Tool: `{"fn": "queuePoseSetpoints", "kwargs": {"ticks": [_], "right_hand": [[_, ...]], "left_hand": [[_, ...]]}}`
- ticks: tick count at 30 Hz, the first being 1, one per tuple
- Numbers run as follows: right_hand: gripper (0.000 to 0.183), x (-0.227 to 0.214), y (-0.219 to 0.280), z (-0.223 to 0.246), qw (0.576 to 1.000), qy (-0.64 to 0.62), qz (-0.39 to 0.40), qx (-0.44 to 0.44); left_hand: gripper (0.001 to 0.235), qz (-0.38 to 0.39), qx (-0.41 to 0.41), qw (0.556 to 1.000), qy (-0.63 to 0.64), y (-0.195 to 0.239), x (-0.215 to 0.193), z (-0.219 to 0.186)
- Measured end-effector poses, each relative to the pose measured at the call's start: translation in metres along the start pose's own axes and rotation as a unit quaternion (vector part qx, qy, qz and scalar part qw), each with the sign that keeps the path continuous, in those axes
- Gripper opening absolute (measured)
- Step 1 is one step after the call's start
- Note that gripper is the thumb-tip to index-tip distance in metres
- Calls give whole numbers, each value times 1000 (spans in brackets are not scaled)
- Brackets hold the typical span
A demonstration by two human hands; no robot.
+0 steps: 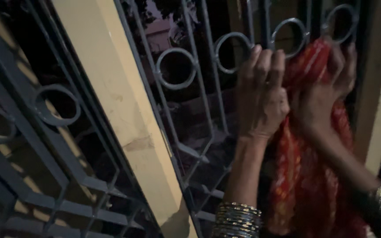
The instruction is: The person wipes a metal window grille with a red patterned cloth. They move the cloth back and forth across the bars and decorative circular elements, cleaning the surface.
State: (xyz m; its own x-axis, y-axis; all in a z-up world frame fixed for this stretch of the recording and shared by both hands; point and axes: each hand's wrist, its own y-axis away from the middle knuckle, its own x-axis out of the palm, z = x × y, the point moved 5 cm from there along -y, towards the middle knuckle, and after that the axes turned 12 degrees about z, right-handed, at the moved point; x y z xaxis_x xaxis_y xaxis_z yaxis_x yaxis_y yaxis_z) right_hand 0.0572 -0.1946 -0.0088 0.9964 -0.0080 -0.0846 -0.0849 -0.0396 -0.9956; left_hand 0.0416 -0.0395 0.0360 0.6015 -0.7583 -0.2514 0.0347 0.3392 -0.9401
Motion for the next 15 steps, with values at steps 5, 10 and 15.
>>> {"fn": "queuePoseSetpoints", "kwargs": {"ticks": [5,10,15], "right_hand": [[27,-17,69,9,985,-145,80,39],[11,-36,88,-26,962,-188,167,104],[44,-58,-16,-62,975,-195,64,88]], "left_hand": [[65,17,1,999,-34,-9,-12,-7],[62,12,22,996,-86,-11,-14,-21],[55,-10,36,998,-49,-37,4,-30]]}}
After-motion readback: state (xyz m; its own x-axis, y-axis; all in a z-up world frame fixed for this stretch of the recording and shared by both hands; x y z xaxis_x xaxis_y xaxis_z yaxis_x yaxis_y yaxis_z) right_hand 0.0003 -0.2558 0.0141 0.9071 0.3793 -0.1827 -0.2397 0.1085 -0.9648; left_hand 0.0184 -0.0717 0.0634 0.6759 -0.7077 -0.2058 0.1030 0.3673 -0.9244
